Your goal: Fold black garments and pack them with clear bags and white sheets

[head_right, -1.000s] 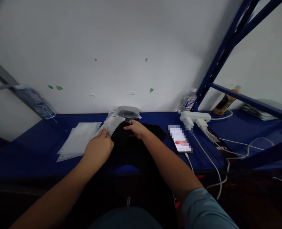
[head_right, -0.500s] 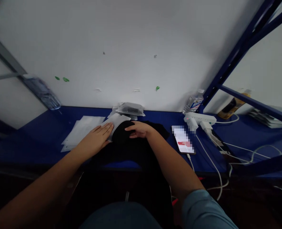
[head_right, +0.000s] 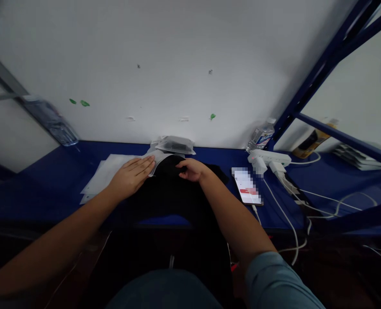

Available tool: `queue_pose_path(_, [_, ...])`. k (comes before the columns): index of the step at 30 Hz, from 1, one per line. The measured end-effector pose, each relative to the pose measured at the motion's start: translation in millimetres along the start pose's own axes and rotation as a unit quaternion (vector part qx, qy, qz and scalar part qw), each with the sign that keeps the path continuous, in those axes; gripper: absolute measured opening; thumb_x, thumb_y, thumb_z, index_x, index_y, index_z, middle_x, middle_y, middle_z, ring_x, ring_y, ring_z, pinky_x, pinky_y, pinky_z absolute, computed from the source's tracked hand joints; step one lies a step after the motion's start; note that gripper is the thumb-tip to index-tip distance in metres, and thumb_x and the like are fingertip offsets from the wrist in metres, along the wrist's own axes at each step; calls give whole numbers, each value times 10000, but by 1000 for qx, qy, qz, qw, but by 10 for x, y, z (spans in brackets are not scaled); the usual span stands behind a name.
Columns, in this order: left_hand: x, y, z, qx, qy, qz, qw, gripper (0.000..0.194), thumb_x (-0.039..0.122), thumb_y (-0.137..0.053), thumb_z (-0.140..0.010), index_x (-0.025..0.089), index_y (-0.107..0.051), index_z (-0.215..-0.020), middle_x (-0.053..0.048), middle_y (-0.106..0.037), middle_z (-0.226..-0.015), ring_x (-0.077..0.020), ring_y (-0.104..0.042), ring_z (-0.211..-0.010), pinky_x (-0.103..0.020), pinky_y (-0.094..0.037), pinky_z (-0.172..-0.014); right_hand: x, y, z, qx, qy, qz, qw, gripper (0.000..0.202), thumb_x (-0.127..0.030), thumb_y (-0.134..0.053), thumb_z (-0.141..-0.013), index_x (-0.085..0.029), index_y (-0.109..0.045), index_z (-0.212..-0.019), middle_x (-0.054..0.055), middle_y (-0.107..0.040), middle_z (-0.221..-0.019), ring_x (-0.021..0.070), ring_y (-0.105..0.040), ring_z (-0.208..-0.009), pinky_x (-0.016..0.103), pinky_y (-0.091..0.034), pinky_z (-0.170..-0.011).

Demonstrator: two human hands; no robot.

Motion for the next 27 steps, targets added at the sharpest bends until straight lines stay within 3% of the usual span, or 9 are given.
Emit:
queue_pose_path(4, [73,-22,25,33,-22,26,999,438,169,-355,-1056,157,-551,-1447,-113,-533,-1519,-209,-469,-1446,-437,-420,-1196,71,-65,-16,-13,-91,-87,992,166,-34,-570,-736,-193,-587,-694,-4,-569,-652,106,-525,-573,211,-515,-543])
queue_pose_path(11, [89,-75,83,51,-23,43,998,446,164,-376,-1054,155,-511,-1478,-122,-501,-1547,-224,-434,-1469,-458,-414,-1210,99,-295,38,-38,-21,-116,992,265,-24,-674,-706,-222,-667,-883,18,-685,-851,143,-649,-752,249,-566,-625])
queue_pose_path(15, [101,-87,119,52,-43,58,996,460,164,-387,-1043,145,-502,-1489,-134,-500,-1548,-232,-437,-1468,-449,-415,-1209,116,-291,15,-44,9,-108,993,282,-58,-717,-715,-224,-669,-938,27,-698,-907,156,-671,-801,255,-572,-636])
queue_pose_path(18, [148,-20,112,39,-35,75,996,458,229,-409,-1037,147,-527,-1471,-140,-543,-1514,-249,-503,-1423,-469,-438,-1187,126,-258,-9,-34,-10,-131,991,207,-124,-732,-782,-214,-655,-952,39,-704,-976,157,-681,-866,263,-582,-684])
queue_pose_path(21, [191,125,-35,29,45,90,994,463,360,-449,-1024,158,-578,-1420,-130,-604,-1458,-269,-578,-1350,-480,-468,-1153,135,-245,-15,-17,-50,-104,993,186,-179,-730,-836,-213,-644,-997,29,-698,-956,151,-673,-830,259,-567,-657])
queue_pose_path(23, [190,205,-238,21,162,81,983,463,407,-470,-1009,157,-622,-1367,-140,-610,-1447,-297,-587,-1334,-463,-503,-1107,132,-247,-14,-3,-64,-79,995,145,-215,-706,-877,-210,-640,-1005,16,-681,-909,142,-655,-767,256,-555,-626])
queue_pose_path(25, [201,181,-493,-54,247,67,965,450,441,-515,-982,147,-677,-1282,-163,-668,-1354,-337,-637,-1252,-462,-542,-1032,129,-251,-13,11,-71,-71,995,91,-268,-657,-928,-202,-640,-988,9,-655,-847,133,-627,-703,258,-547,-601])
queue_pose_path(27, [214,58,-733,-156,289,55,943,415,430,-532,-965,109,-741,-1122,-203,-740,-1148,-353,-715,-1064,-450,-579,-911,127,-254,-12,20,-74,-72,994,90,-280,-610,-959,-196,-641,-968,7,-639,-803,128,-606,-666,260,-548,-592])
Point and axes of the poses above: each hand's wrist, its own z-axis away from the middle knuckle, its own y-axis out of the back of the hand, x = y × z, the point moved 3 cm from there along -z, towards the middle knuckle
